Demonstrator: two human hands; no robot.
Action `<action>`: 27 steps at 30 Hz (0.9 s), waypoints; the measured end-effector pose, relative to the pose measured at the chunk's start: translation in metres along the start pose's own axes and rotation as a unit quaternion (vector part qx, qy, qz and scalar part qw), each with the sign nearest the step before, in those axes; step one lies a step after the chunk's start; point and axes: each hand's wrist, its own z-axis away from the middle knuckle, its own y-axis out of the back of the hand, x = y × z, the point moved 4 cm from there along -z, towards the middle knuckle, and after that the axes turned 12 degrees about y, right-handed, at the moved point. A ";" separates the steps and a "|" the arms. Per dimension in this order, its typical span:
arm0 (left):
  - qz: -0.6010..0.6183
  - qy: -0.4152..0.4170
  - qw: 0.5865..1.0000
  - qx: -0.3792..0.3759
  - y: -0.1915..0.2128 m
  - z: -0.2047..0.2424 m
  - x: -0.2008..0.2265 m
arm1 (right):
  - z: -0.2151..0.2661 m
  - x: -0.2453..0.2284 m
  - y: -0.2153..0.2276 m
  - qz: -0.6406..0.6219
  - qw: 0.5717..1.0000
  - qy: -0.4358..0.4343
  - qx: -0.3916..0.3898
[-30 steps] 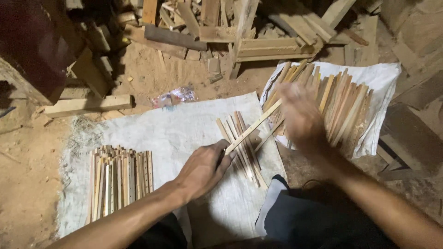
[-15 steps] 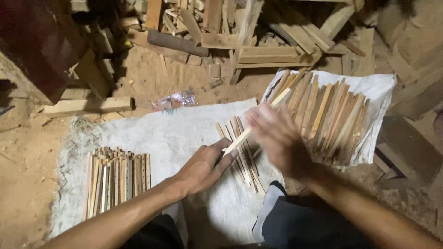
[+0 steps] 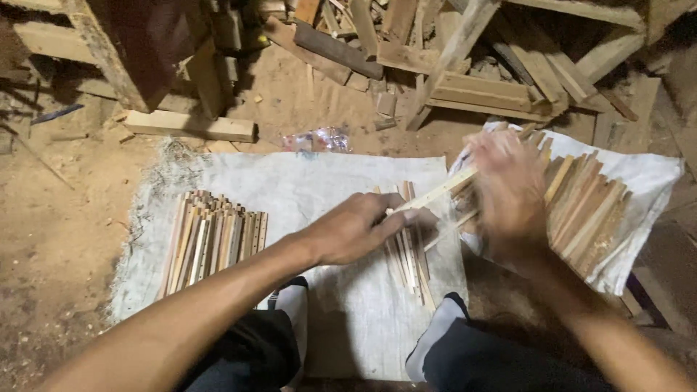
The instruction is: The person sits on the floor and smooths thin wooden sticks using a piece of sandpaper. They hold a stick in one hand and rub the sandpaper along its length with the other, then place the finished stick into a pile.
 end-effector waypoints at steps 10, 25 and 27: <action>-0.135 -0.018 0.965 0.224 0.042 0.009 -0.081 | -0.028 0.049 -0.032 -0.293 0.852 -0.423 0.099; 0.080 0.228 0.865 0.441 -0.017 0.109 -0.329 | -0.066 -0.211 -0.343 -0.544 0.642 -0.538 -0.040; 0.084 0.270 0.843 0.457 -0.029 0.125 -0.363 | -0.050 -0.243 -0.380 -0.550 0.632 -0.542 -0.065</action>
